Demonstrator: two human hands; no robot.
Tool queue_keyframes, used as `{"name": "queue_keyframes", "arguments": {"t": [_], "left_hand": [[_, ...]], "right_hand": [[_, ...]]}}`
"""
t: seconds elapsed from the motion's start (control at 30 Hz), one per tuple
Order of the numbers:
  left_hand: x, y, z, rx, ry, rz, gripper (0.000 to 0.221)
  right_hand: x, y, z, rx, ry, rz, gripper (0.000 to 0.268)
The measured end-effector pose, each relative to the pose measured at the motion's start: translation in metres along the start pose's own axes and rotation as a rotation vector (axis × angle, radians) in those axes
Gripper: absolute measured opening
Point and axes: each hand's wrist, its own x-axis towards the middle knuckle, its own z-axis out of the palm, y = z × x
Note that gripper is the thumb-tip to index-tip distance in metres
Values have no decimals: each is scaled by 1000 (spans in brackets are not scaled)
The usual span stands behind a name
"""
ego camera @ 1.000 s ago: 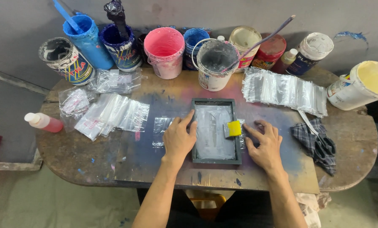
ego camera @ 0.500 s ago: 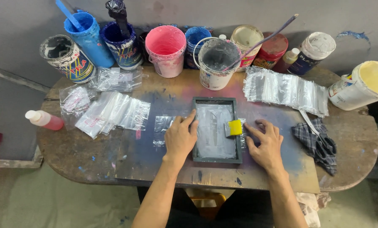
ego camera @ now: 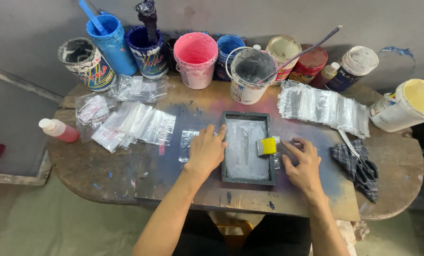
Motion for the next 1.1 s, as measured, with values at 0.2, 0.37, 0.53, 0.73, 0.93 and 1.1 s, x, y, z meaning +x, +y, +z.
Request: {"name": "queue_keyframes", "arguments": {"t": [0.2,0.37,0.53,0.73,0.93,1.1], "left_hand": [[2,0,11,28,5,-1,49],[1,0,11,10,-5,-9,49],[-1,2,6,-26,9,-11,49],[-2,0,9,-70,26,-27,49],[-1,-2,11,-92,19,-37,49],[-2,-2,11,-118,29,-35,50]], "right_hand": [[15,-21,-2,72,42,90,25],[32,-45,-7,23,-143,340,37],[41,-67,-8,74,-158,365,31],[65,-74,14,33,52,-191,16],[63,-87,26,-305,51,-521,9],[51,-80,39,-340,-10,-685,8]]}}
